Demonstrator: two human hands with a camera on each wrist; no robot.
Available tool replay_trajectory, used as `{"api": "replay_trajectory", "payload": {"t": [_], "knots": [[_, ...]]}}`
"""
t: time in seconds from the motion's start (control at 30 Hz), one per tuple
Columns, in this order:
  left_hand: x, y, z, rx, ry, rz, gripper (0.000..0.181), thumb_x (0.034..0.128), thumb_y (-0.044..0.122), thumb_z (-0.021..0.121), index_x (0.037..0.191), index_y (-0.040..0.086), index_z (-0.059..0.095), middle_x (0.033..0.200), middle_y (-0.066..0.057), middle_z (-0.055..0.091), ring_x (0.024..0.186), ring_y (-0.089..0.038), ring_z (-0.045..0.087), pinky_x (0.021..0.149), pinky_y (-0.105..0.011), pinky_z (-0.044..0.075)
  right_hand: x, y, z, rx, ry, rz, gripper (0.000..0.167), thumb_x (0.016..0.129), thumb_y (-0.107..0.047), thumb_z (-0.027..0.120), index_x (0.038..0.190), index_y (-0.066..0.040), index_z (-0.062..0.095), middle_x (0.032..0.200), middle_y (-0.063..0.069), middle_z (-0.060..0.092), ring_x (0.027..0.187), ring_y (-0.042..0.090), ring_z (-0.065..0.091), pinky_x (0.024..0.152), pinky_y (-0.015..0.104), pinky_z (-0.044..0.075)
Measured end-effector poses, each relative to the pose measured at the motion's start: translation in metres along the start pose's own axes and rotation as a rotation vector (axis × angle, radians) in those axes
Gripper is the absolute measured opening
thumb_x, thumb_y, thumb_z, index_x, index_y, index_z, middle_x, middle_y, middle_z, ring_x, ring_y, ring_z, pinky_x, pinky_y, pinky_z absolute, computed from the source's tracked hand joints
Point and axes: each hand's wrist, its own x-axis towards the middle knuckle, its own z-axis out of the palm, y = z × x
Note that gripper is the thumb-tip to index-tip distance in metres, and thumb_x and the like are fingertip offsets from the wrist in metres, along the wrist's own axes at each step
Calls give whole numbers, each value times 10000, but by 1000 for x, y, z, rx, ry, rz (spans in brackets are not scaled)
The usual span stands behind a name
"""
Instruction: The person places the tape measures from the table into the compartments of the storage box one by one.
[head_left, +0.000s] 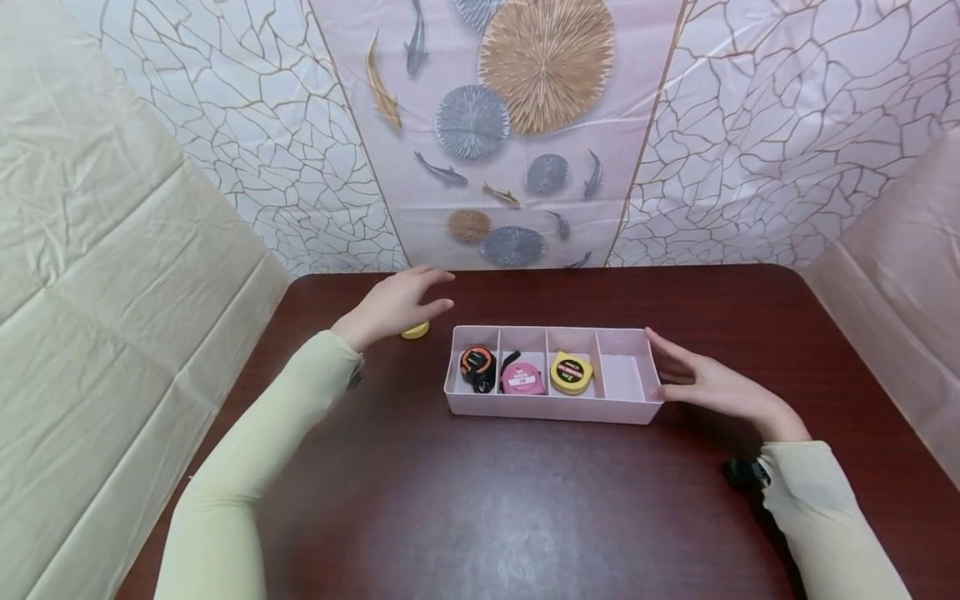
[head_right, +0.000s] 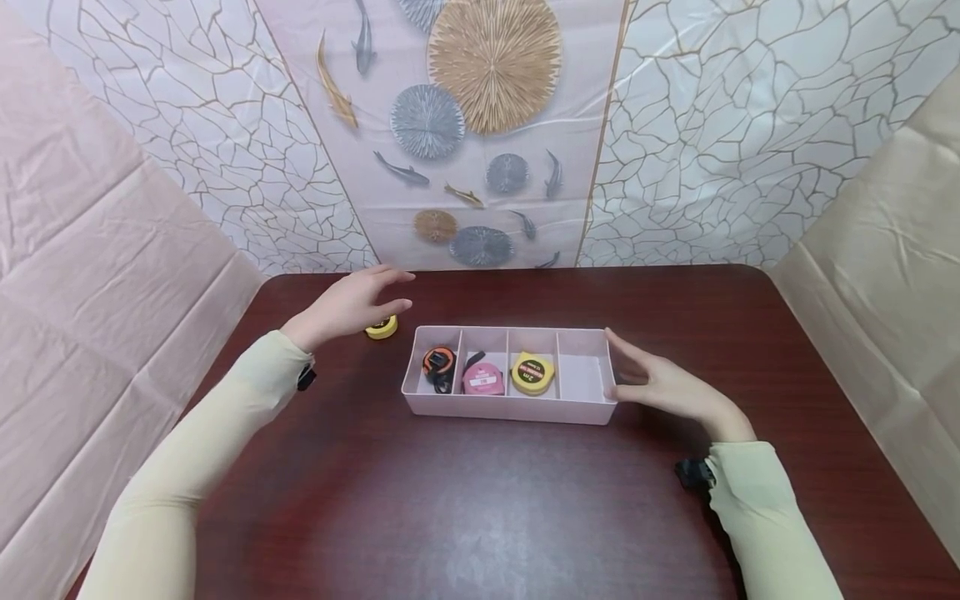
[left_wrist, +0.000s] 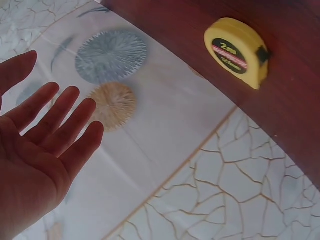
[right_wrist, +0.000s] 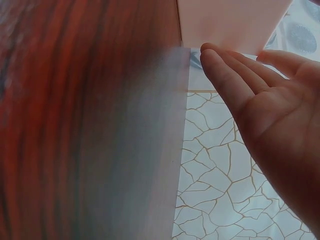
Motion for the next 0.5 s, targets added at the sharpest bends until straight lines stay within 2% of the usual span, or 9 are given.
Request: {"api": "replay_trajectory", "payload": {"t": [0.5], "knots": [[-19, -21, 9, -51, 46, -59, 468, 996, 355, 620, 1393, 108, 589, 1380, -104, 576, 1272, -295, 548, 1058, -479, 414, -1, -2, 0, -2, -3, 7, 932, 949, -151, 705, 1624, -98, 65, 1621, 306, 135, 1365, 522, 378, 941, 168, 426]]}}
